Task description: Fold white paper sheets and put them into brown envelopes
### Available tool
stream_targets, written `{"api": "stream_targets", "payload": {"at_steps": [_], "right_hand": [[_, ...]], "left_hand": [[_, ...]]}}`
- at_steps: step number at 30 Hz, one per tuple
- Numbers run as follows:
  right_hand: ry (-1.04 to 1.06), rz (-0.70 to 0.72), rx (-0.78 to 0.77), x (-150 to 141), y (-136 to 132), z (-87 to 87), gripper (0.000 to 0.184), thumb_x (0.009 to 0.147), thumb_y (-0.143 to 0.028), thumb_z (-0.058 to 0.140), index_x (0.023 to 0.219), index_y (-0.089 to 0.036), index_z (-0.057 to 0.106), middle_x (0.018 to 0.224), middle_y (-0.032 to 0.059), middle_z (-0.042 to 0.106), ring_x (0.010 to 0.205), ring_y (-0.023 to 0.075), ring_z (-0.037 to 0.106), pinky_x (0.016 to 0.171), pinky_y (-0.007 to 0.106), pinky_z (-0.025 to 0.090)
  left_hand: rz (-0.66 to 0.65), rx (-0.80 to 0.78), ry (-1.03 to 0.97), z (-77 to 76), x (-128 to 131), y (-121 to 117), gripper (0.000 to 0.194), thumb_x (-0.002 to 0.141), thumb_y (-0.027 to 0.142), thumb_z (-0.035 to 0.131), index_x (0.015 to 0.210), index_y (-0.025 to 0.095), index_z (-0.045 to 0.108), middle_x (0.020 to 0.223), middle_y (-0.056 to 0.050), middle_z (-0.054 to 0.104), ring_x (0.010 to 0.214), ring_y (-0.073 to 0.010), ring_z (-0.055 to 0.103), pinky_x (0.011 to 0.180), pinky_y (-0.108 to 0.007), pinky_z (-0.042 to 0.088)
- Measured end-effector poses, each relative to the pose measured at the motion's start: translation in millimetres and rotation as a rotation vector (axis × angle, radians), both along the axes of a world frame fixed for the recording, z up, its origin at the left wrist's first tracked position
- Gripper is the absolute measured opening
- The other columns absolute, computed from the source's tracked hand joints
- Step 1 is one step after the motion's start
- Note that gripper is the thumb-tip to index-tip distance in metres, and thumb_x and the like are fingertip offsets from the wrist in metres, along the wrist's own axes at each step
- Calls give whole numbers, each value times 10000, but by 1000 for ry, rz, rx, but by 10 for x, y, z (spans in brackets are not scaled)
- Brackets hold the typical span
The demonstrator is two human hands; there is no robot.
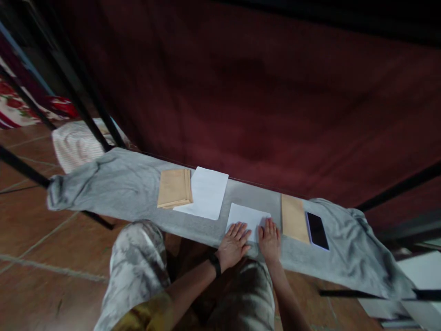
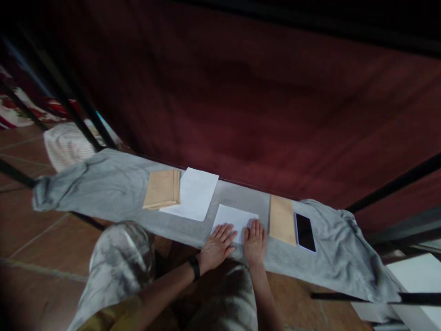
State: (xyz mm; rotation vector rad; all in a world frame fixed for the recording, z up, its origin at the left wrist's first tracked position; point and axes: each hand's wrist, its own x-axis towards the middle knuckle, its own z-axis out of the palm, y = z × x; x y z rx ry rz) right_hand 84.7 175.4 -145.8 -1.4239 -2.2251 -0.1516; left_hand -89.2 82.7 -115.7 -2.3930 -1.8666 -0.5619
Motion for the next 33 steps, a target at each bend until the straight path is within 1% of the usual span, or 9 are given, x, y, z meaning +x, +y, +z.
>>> {"api": "stream_targets", "payload": {"at_steps": [4,6,7,9,13,19,26,33], "right_hand": [[-73,210,-41,-60,-292,22,549,1045,-349,166,1480,-140,429,1526,143,442,1423,249,380,1154,475,277],[-105,268,-47,-53,-423,23,556,1045,-345,149,1452,-146,472,1519,140,453,1418,253,385,1154,479,268],[-113,271,-41,-40,-470,24,562,1045,-351,146,1445,-144,482,1520,147,449,1418,262,383,1153,489,264],[-114,259,-24,-5,-526,29,569,1045,-372,151,1455,-132,465,1528,167,431,1420,280,375,1146,507,265],[-73,208,-1,47,-555,36,598,1045,-430,173,1504,-104,374,1530,204,413,1403,298,392,1128,522,297],[-33,147,-12,159,-597,-2,608,1043,-458,198,1518,-112,348,1526,210,415,1390,323,402,1108,539,329],[-38,104,-34,364,-649,-34,634,1040,-476,188,1523,-91,330,1508,218,437,1399,336,380,1111,545,313],[-56,83,-55,386,-669,-22,636,1040,-475,181,1527,-91,321,1510,213,437,1406,335,369,1122,543,301]], "left_hand": [[-18,-3,41,15,-15,-27,506,982,493,438,1416,240,496,1570,-81,394,1460,-273,328,1204,-474,212],[-56,-6,63,22,-38,-57,497,977,495,447,1394,235,517,1567,-83,399,1461,-278,324,1204,-478,198],[-74,-5,72,25,-53,-75,504,976,501,447,1399,234,511,1566,-84,400,1460,-276,323,1204,-479,193],[-99,1,84,30,-87,-112,529,977,509,441,1425,231,479,1567,-89,398,1459,-267,325,1203,-476,188],[-105,9,95,27,-136,-176,560,978,503,446,1461,219,432,1575,-105,381,1455,-258,333,1200,-460,182],[-108,7,85,13,-205,-245,584,973,506,462,1481,225,405,1576,-104,379,1458,-260,326,1203,-442,165],[-138,13,88,-1,-291,-271,607,965,498,487,1489,206,392,1584,-124,359,1460,-252,322,1201,-425,174],[-143,2,107,-17,-298,-262,620,963,495,492,1497,204,376,1599,-124,326,1476,-247,289,1205,-433,174]]}}
